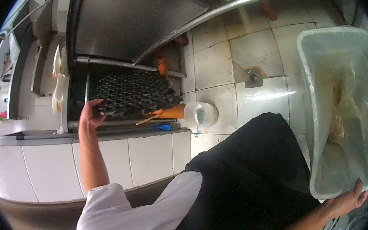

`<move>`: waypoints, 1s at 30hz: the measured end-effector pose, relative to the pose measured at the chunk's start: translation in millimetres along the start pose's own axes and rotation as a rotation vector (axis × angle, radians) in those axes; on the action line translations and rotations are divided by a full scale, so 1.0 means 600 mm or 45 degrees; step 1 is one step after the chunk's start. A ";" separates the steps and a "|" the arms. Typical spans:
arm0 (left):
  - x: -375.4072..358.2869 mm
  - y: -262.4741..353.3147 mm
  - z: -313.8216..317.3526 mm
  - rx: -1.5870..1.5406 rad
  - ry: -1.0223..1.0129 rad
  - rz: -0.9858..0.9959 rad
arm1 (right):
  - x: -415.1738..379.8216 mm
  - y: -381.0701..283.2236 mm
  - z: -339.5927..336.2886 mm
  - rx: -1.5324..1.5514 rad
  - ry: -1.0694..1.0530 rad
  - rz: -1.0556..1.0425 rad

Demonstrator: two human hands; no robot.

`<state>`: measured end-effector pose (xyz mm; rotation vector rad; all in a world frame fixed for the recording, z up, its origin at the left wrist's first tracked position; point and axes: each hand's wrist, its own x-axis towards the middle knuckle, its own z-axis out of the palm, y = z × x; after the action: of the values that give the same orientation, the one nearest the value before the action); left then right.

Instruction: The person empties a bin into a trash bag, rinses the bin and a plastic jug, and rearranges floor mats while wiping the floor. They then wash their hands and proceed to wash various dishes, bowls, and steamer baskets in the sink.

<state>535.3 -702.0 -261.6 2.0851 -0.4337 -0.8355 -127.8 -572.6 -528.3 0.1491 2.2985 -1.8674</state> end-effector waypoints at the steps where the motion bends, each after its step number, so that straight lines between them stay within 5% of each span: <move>1: 0.043 0.001 -0.056 -0.044 -0.062 -0.005 | -0.008 -0.011 0.005 0.019 -0.006 0.010; 7: 0.045 -0.029 -0.120 0.226 0.374 0.067 | 0.004 -0.013 0.007 0.090 -0.041 -0.019; 12: 0.087 -0.103 -0.155 -0.177 0.276 -0.096 | -0.008 -0.027 0.016 -0.027 0.081 0.005; 19: 0.189 -0.123 -0.152 -0.174 0.305 -0.179 | 0.017 -0.008 0.005 -0.018 0.027 -0.051; 23: 0.245 -0.099 -0.159 -0.154 0.405 0.051 | 0.018 -0.004 0.006 -0.033 0.067 -0.100; 26: 0.319 -0.071 -0.198 0.358 0.882 0.112 | 0.013 -0.010 0.005 -0.147 0.134 -0.090; 29: 0.330 -0.069 -0.166 1.401 1.167 0.715 | -0.001 -0.020 0.009 -0.181 0.101 -0.126; 30: 0.311 -0.072 -0.126 1.330 0.936 0.856 | 0.001 -0.018 0.009 -0.183 0.108 -0.122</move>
<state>722.7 -737.6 -339.6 2.6388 -1.2137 0.7191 -129.8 -579.9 -519.2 0.1020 2.5291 -1.7622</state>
